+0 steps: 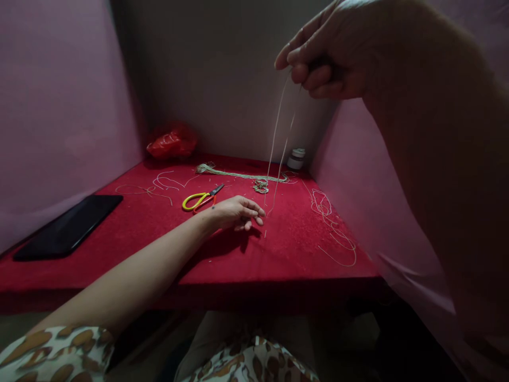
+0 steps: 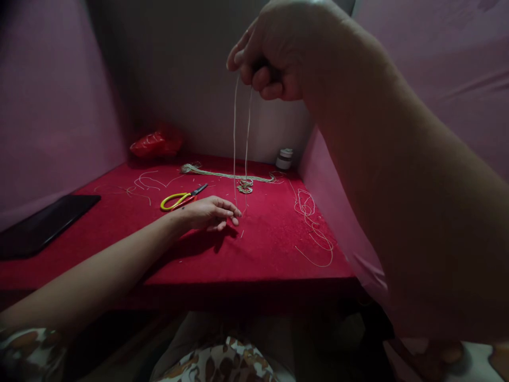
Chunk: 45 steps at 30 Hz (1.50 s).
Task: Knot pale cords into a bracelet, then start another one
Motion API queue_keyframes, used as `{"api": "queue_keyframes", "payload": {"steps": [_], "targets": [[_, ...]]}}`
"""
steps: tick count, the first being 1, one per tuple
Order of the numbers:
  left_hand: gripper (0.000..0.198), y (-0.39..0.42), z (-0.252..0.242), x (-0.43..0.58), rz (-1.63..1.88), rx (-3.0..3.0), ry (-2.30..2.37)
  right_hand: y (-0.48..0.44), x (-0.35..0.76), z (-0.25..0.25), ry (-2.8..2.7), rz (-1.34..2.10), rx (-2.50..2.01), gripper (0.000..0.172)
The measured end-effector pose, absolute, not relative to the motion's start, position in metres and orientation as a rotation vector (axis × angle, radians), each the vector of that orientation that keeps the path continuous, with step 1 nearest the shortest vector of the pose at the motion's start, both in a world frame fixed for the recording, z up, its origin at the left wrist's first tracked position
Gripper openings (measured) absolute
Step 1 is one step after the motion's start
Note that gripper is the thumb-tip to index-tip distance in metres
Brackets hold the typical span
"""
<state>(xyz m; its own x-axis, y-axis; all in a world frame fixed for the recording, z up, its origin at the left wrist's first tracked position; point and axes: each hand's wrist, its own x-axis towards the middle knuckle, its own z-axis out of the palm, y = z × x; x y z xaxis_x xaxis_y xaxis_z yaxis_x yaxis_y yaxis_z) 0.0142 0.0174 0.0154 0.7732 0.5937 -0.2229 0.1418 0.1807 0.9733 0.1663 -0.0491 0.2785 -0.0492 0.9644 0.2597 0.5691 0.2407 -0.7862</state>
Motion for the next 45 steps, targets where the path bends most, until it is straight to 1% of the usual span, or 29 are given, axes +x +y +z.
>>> {"api": "queue_keyframes", "payload": {"steps": [6,12,17,28,31,34,39,45], "targets": [[0.015,0.017,0.008,0.019,0.351,1.358,0.644,-0.045,0.170,0.278,-1.772,0.655,-1.380,0.014],[0.007,0.017,0.006,0.019,0.338,1.346,0.616,-0.037,0.173,0.276,-1.785,0.686,-1.374,0.018],[0.007,0.020,0.008,0.015,0.324,1.338,0.591,-0.039,0.171,0.275,-1.753,0.695,-1.360,0.014],[0.022,0.014,0.016,0.007,0.358,1.393,0.575,-0.045,0.170,0.274,-1.719,0.629,-1.414,0.015],[0.021,0.009,0.020,0.011,0.437,1.426,0.637,-0.048,0.169,0.274,-1.700,0.573,-1.445,0.014],[0.021,0.003,0.025,0.014,0.600,1.450,0.706,-0.048,0.168,0.273,-1.696,0.555,-1.459,0.014],[0.011,-0.003,0.031,0.015,0.926,1.437,0.716,-0.043,0.172,0.272,-1.729,0.633,-1.398,0.014],[0.009,-0.003,0.031,0.016,0.957,1.423,0.746,-0.039,0.174,0.271,-1.740,0.681,-1.395,0.016]]}}
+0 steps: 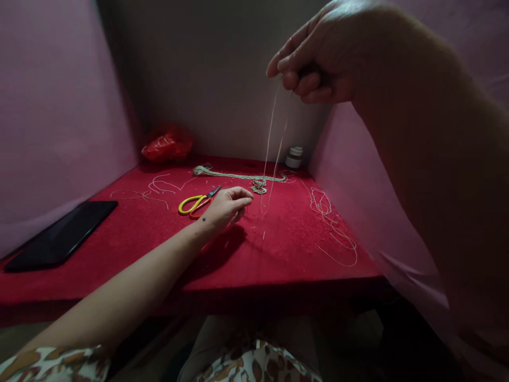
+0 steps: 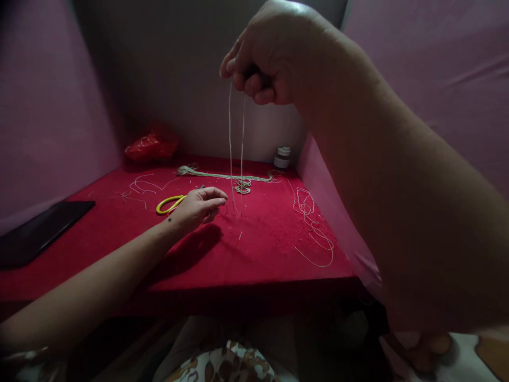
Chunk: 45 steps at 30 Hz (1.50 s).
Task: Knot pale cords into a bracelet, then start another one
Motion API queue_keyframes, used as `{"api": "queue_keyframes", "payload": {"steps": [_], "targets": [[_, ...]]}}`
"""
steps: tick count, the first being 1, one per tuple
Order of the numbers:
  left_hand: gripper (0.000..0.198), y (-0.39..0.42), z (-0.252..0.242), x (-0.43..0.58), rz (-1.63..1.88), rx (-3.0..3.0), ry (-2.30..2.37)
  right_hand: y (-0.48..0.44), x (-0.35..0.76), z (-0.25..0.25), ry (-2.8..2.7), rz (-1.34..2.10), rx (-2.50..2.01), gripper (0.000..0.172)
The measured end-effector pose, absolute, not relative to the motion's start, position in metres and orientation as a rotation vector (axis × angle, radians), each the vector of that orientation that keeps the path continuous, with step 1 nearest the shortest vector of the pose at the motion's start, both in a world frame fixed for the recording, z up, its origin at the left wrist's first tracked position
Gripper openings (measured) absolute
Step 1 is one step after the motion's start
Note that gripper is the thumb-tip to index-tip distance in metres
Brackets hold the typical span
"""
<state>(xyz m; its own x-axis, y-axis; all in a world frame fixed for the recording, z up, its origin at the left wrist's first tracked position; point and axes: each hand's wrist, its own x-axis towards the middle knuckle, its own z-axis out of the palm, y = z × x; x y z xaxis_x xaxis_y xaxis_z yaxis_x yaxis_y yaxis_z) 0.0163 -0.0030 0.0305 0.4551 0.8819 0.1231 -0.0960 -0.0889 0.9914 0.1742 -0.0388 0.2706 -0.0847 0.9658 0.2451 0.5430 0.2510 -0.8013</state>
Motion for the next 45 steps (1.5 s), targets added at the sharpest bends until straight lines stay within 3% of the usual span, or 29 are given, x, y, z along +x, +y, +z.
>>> {"api": "queue_keyframes", "payload": {"steps": [23,39,45], "targets": [[0.020,-0.004,0.026,0.036,0.761,1.458,0.771,-0.026,0.180,0.260,-1.748,0.739,-1.333,0.014],[0.008,0.012,0.007,0.039,0.659,1.368,0.716,-0.017,0.193,0.246,-1.701,0.791,-1.229,0.014],[0.012,0.015,0.000,0.044,0.677,1.316,0.649,-0.012,0.196,0.238,-1.718,0.805,-1.182,0.014]]}}
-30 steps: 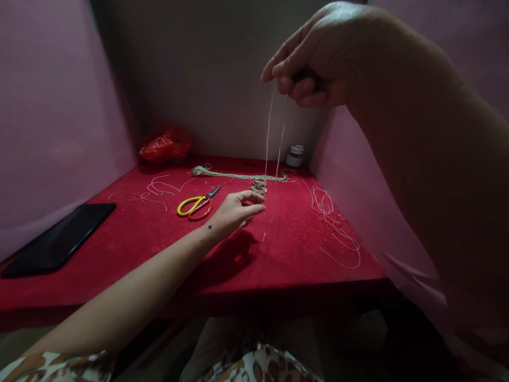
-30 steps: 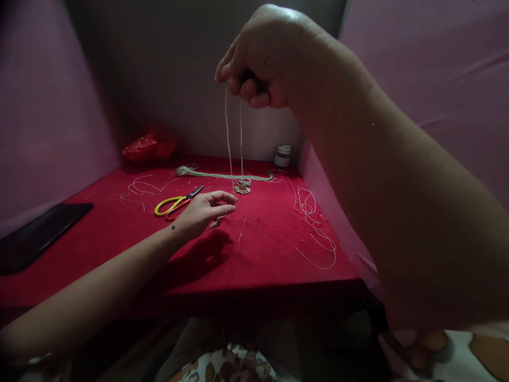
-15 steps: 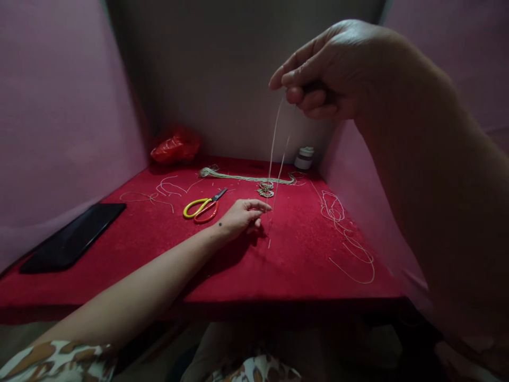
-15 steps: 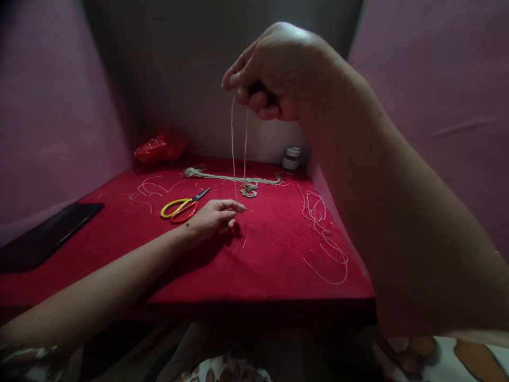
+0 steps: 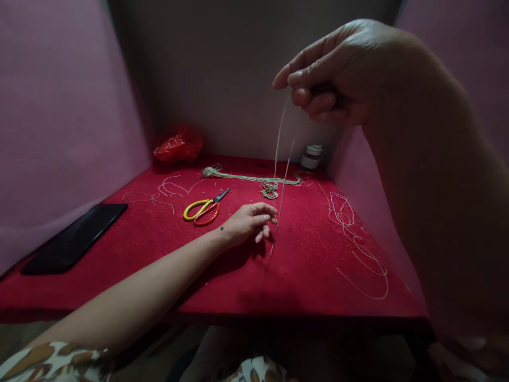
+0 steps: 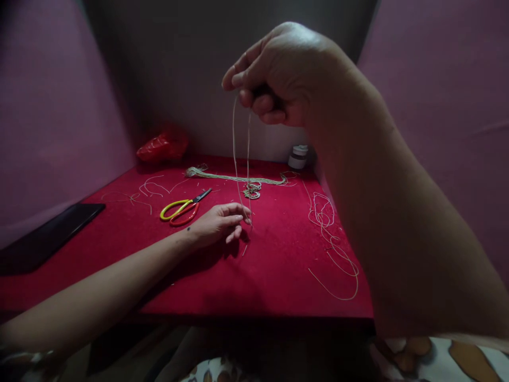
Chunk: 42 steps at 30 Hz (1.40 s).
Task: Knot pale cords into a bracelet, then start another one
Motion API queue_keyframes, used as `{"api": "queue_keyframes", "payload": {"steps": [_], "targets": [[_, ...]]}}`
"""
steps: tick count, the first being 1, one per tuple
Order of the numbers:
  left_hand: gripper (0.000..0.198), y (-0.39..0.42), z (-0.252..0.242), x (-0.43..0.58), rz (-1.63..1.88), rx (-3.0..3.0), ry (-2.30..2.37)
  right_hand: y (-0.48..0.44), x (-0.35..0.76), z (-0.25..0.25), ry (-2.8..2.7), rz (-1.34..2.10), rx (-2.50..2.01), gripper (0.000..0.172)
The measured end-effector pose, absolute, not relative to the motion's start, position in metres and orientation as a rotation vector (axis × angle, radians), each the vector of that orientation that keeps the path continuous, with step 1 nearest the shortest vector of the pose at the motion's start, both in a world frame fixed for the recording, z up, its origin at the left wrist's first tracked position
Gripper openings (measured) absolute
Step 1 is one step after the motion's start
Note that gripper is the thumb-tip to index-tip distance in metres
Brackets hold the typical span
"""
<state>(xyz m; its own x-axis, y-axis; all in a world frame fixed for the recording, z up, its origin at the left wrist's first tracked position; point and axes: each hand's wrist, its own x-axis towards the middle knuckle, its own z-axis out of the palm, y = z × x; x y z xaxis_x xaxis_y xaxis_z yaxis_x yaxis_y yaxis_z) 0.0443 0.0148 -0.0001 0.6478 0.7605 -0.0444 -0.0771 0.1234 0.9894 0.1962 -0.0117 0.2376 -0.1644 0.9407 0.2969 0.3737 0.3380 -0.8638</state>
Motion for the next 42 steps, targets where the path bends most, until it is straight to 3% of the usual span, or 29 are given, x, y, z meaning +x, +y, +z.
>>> {"api": "queue_keyframes", "payload": {"steps": [6,13,20,42], "targets": [[0.017,0.018,-0.006,0.045,0.601,1.303,0.660,-0.006,0.196,0.234,-1.723,0.844,-1.169,0.015],[0.011,0.017,-0.006,0.045,0.598,1.296,0.718,-0.005,0.197,0.232,-1.710,0.883,-1.151,0.014],[0.020,0.017,-0.005,0.042,0.588,1.328,0.728,-0.003,0.198,0.233,-1.721,0.866,-1.158,0.014],[0.012,0.023,-0.011,0.040,0.678,1.288,0.694,-0.004,0.204,0.233,-1.719,0.835,-1.098,0.013]]}}
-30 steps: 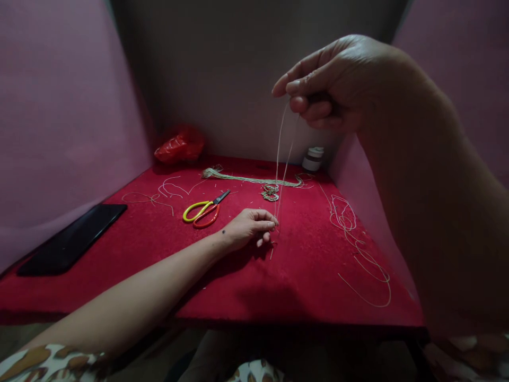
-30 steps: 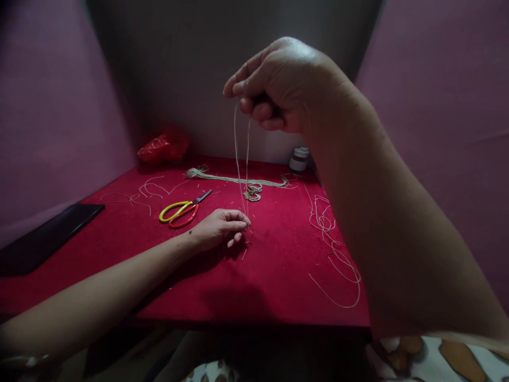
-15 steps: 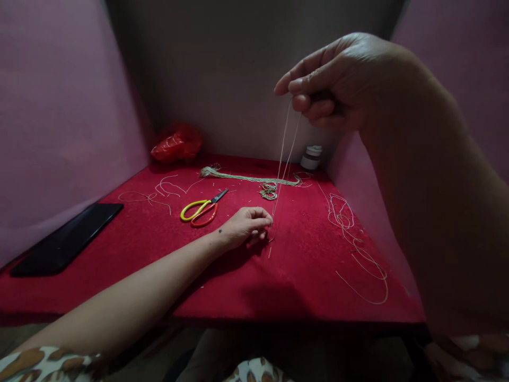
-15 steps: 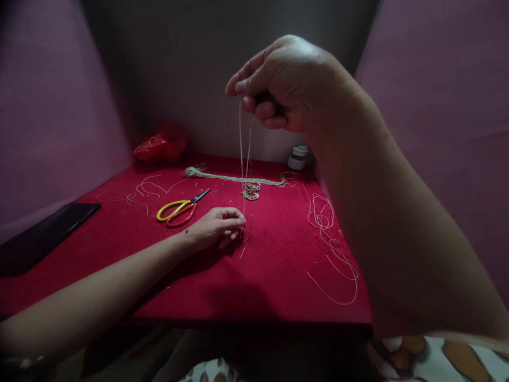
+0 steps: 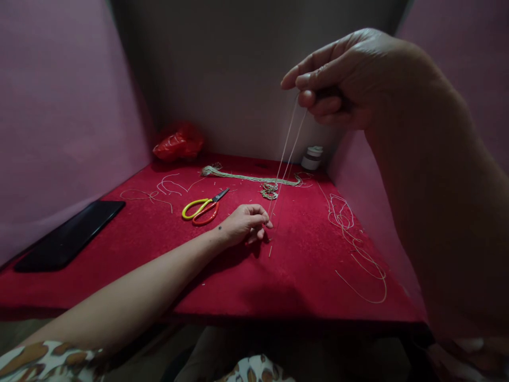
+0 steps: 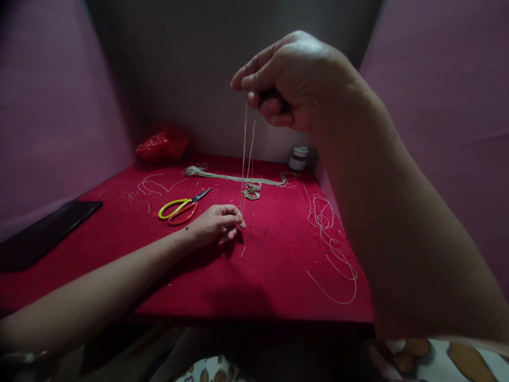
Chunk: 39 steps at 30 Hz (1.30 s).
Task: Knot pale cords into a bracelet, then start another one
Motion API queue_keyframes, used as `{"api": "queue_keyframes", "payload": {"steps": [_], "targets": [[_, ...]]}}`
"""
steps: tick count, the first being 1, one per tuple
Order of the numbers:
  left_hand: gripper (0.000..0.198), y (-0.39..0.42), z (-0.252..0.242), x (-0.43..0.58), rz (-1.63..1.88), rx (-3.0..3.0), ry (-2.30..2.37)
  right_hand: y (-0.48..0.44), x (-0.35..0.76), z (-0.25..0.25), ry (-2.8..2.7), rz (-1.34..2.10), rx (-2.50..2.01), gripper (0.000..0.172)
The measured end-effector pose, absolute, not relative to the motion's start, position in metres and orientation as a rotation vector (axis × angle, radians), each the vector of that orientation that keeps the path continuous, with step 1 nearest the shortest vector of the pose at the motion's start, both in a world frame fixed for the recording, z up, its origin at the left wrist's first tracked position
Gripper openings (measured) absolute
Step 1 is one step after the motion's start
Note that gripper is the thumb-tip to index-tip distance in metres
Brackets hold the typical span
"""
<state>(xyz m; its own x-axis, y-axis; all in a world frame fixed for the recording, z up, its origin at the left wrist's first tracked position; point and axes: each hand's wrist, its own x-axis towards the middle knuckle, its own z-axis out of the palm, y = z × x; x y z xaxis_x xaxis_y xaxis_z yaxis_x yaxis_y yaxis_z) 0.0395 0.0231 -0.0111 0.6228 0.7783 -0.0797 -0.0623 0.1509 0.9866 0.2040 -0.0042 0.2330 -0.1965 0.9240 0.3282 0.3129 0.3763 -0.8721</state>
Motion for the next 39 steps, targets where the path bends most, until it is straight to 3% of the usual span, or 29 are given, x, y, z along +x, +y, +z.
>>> {"api": "queue_keyframes", "payload": {"steps": [27,35,39], "targets": [[0.011,0.016,-0.001,0.039,0.670,1.358,0.719,-0.009,0.201,0.238,-1.739,0.785,-1.111,0.012],[0.002,0.019,0.000,0.036,0.675,1.394,0.815,-0.016,0.196,0.240,-1.726,0.800,-1.118,0.012],[0.012,0.022,0.004,0.033,0.732,1.382,0.921,-0.019,0.195,0.244,-1.720,0.780,-1.164,0.011]]}}
